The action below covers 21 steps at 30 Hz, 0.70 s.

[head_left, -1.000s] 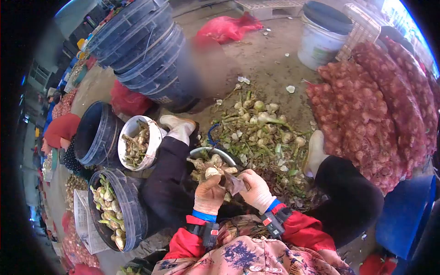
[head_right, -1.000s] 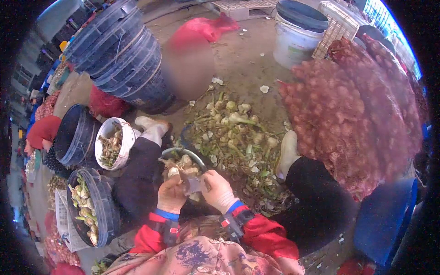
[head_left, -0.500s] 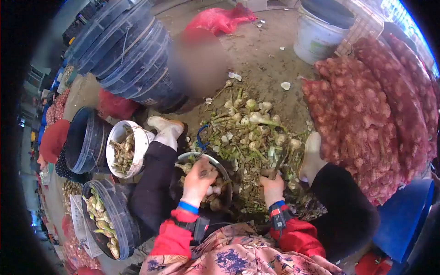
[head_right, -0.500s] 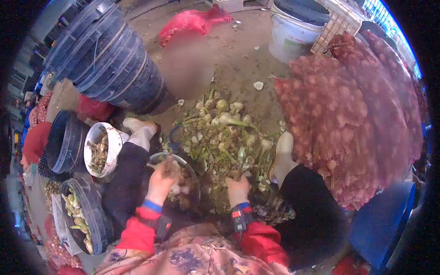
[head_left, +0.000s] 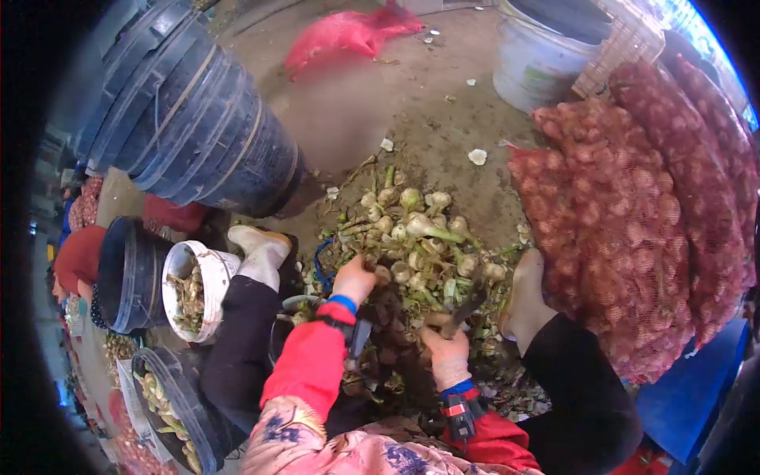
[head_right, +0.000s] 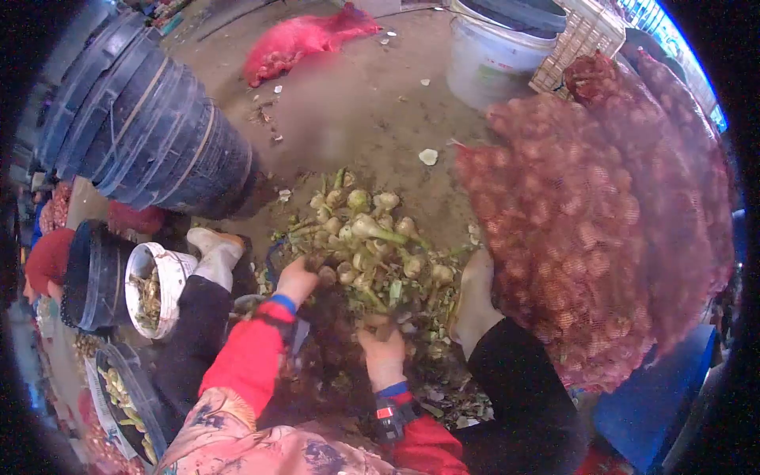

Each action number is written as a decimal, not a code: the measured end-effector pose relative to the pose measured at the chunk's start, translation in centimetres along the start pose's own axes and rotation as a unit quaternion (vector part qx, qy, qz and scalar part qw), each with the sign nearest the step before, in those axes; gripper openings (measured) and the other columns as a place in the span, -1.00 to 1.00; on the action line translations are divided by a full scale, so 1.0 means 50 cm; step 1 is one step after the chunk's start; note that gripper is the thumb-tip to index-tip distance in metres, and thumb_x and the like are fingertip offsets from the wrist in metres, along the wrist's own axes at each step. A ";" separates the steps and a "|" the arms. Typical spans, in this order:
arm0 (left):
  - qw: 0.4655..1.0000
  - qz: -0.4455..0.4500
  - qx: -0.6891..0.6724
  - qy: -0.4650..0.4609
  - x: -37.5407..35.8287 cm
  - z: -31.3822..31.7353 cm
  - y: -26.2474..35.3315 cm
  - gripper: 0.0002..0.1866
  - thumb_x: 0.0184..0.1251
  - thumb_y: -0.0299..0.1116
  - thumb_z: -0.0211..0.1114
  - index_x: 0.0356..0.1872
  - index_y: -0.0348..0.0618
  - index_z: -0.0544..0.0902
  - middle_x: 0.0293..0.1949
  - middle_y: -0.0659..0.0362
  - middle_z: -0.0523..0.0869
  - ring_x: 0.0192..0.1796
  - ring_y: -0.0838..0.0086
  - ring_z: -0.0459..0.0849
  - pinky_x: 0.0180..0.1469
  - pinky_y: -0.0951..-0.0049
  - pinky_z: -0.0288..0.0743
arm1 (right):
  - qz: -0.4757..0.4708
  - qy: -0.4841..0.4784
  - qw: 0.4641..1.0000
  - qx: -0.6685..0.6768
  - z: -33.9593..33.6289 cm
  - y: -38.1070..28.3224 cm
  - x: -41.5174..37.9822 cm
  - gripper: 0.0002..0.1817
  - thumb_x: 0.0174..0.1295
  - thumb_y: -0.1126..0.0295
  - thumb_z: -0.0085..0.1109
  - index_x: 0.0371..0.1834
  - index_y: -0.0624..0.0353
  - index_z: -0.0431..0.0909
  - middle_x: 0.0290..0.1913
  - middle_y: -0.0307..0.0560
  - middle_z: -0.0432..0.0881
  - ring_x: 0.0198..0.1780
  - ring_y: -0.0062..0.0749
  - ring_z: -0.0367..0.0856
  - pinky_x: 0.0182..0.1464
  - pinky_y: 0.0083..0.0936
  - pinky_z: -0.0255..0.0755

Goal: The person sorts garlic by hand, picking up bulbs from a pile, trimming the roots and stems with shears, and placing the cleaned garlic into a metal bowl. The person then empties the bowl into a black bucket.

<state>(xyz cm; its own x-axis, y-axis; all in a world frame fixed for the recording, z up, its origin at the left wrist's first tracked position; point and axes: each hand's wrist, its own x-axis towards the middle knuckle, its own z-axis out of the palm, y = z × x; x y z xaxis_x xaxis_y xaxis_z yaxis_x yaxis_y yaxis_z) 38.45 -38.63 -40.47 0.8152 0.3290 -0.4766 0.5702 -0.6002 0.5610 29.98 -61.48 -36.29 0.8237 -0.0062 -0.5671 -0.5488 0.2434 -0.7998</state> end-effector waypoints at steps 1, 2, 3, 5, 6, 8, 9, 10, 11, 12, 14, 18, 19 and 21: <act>0.998 -0.004 -0.057 -0.021 -0.027 -0.012 -0.029 -0.54 0.00 -0.30 0.39 -0.03 -0.27 0.61 -0.14 -0.08 0.73 0.00 0.07 0.69 0.07 0.23 0.51 | 0.001 -0.006 1.000 0.002 0.002 -0.003 -0.001 -0.72 0.11 0.54 0.30 -0.08 0.22 0.60 -0.27 -0.23 0.62 -0.32 -0.54 0.56 -0.24 -0.55 0.45; 0.952 -0.028 -0.293 -0.077 -0.089 -0.039 -0.025 -0.52 0.00 -0.37 0.39 0.01 -0.32 0.60 -0.15 0.02 0.74 -0.01 0.22 0.68 0.05 0.33 0.50 | -0.012 -0.025 1.000 0.004 0.006 -0.015 -0.005 -0.71 0.12 0.54 0.30 -0.05 0.21 0.59 -0.25 -0.24 0.61 -0.25 -0.54 0.55 -0.19 -0.55 0.45; 0.925 -0.009 -0.371 -0.085 -0.146 -0.063 -0.020 -0.50 0.03 -0.47 0.35 0.09 -0.34 0.56 -0.03 0.06 0.69 0.06 0.31 0.62 0.11 0.40 0.47 | -0.027 -0.044 0.999 0.006 0.015 -0.033 -0.010 -0.70 0.13 0.53 0.29 -0.03 0.20 0.58 -0.23 -0.25 0.61 -0.19 -0.54 0.54 -0.14 -0.55 0.44; 0.937 0.171 -0.282 -0.117 -0.250 -0.090 -0.034 -0.41 0.10 -0.56 0.31 0.25 -0.29 0.44 0.07 0.05 0.62 0.14 0.34 0.58 0.18 0.37 0.46 | 0.040 -0.080 0.995 0.037 0.046 -0.093 -0.051 -0.72 0.15 0.54 0.29 -0.05 0.20 0.60 -0.17 -0.19 0.62 -0.09 -0.46 0.56 0.00 -0.47 0.44; 0.934 0.278 -0.193 -0.111 -0.282 -0.095 -0.052 -0.40 0.16 -0.58 0.28 0.29 -0.25 0.40 0.02 0.07 0.64 0.10 0.34 0.60 0.15 0.31 0.49 | 0.037 -0.086 0.995 0.036 0.053 -0.092 -0.063 -0.72 0.15 0.54 0.29 -0.05 0.20 0.60 -0.17 -0.19 0.62 -0.09 -0.46 0.56 0.00 -0.47 0.44; 0.954 0.209 -0.187 -0.105 -0.351 -0.106 -0.006 -0.27 0.10 -0.55 0.39 0.36 -0.19 0.35 0.15 0.05 0.58 0.25 0.34 0.52 0.26 0.30 0.40 | -0.052 -0.227 0.970 -0.068 0.066 -0.087 -0.085 -0.75 0.13 0.53 0.33 -0.09 0.21 0.63 -0.12 -0.14 0.63 -0.03 -0.38 0.57 0.06 -0.42 0.44; 0.956 0.202 -0.177 -0.119 -0.377 -0.106 -0.008 -0.16 0.03 -0.51 0.49 0.40 -0.17 0.32 0.22 0.07 0.53 0.29 0.36 0.48 0.30 0.32 0.37 | -0.179 -0.277 0.941 -0.076 0.077 -0.082 -0.101 -0.76 0.10 0.51 0.35 -0.14 0.20 0.64 -0.07 -0.12 0.62 0.00 -0.36 0.58 0.05 -0.45 0.45; 0.922 0.203 -0.303 -0.127 -0.392 -0.086 -0.021 -0.14 -0.01 -0.48 0.54 0.39 -0.17 0.32 0.21 0.10 0.54 0.27 0.39 0.48 0.29 0.36 0.38 | -0.182 -0.279 0.940 -0.079 0.081 -0.081 -0.116 -0.76 0.10 0.51 0.35 -0.14 0.20 0.64 -0.07 -0.12 0.62 0.00 -0.36 0.58 0.05 -0.45 0.45; 0.921 0.185 -0.317 -0.129 -0.410 -0.087 -0.032 -0.14 -0.02 -0.50 0.55 0.37 -0.17 0.32 0.20 0.12 0.54 0.26 0.40 0.49 0.28 0.38 0.39 | -0.198 -0.302 0.924 -0.127 0.084 -0.083 -0.130 -0.75 0.08 0.52 0.36 -0.14 0.19 0.63 -0.07 -0.11 0.62 0.01 -0.35 0.57 0.06 -0.45 0.44; 0.919 0.170 -0.331 -0.130 -0.424 -0.093 -0.037 -0.14 -0.03 -0.52 0.55 0.36 -0.18 0.32 0.19 0.15 0.55 0.24 0.42 0.50 0.27 0.39 0.40 | -0.217 -0.323 0.904 -0.175 0.087 -0.087 -0.140 -0.74 0.07 0.52 0.37 -0.15 0.17 0.63 -0.06 -0.11 0.62 0.01 -0.35 0.57 0.07 -0.45 0.44; 0.926 0.151 -0.330 -0.108 -0.455 -0.107 -0.047 -0.18 -0.05 -0.50 0.54 0.31 -0.19 0.35 0.13 0.15 0.55 0.20 0.42 0.51 0.25 0.40 0.39 | -0.247 -0.299 0.890 -0.240 0.087 -0.098 -0.165 -0.76 0.06 0.52 0.35 -0.17 0.18 0.63 -0.08 -0.09 0.62 -0.03 -0.30 0.59 0.04 -0.44 0.45; 0.864 0.194 -0.458 -0.077 -0.479 -0.096 -0.096 -0.25 -0.06 -0.49 0.54 0.22 -0.20 0.38 0.03 0.17 0.55 0.10 0.44 0.54 0.19 0.42 0.44 | -0.317 -0.226 0.803 -0.451 0.079 -0.089 -0.203 -0.84 0.06 0.47 0.26 -0.26 0.15 0.61 -0.19 -0.01 0.59 -0.17 -0.07 0.62 -0.13 -0.34 0.51; 0.790 0.109 -0.590 -0.124 -0.498 -0.107 -0.092 -0.22 -0.07 -0.49 0.56 0.24 -0.19 0.36 0.03 0.16 0.55 0.09 0.47 0.55 0.17 0.42 0.48 | -0.328 -0.253 0.771 -0.484 0.080 -0.084 -0.213 -0.85 0.06 0.48 0.24 -0.28 0.14 0.61 -0.21 -0.01 0.58 -0.19 -0.03 0.61 -0.15 -0.29 0.51; 0.788 0.124 -0.590 -0.124 -0.505 -0.118 -0.082 -0.22 -0.07 -0.50 0.57 0.24 -0.19 0.36 0.03 0.16 0.55 0.09 0.48 0.55 0.16 0.42 0.49 | -0.342 -0.285 0.726 -0.524 0.092 -0.076 -0.236 -0.86 -0.01 0.47 0.17 -0.35 0.10 0.59 -0.21 0.03 0.58 -0.15 0.05 0.61 -0.13 -0.11 0.51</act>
<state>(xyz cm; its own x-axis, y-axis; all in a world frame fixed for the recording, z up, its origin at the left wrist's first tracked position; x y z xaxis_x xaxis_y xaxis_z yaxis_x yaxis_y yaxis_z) 16.12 -40.16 -26.76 0.9551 0.0672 -0.2887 0.2132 0.5208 0.8266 23.00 -57.89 -25.66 0.7156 0.6978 -0.0315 0.4554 -0.5003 -0.7364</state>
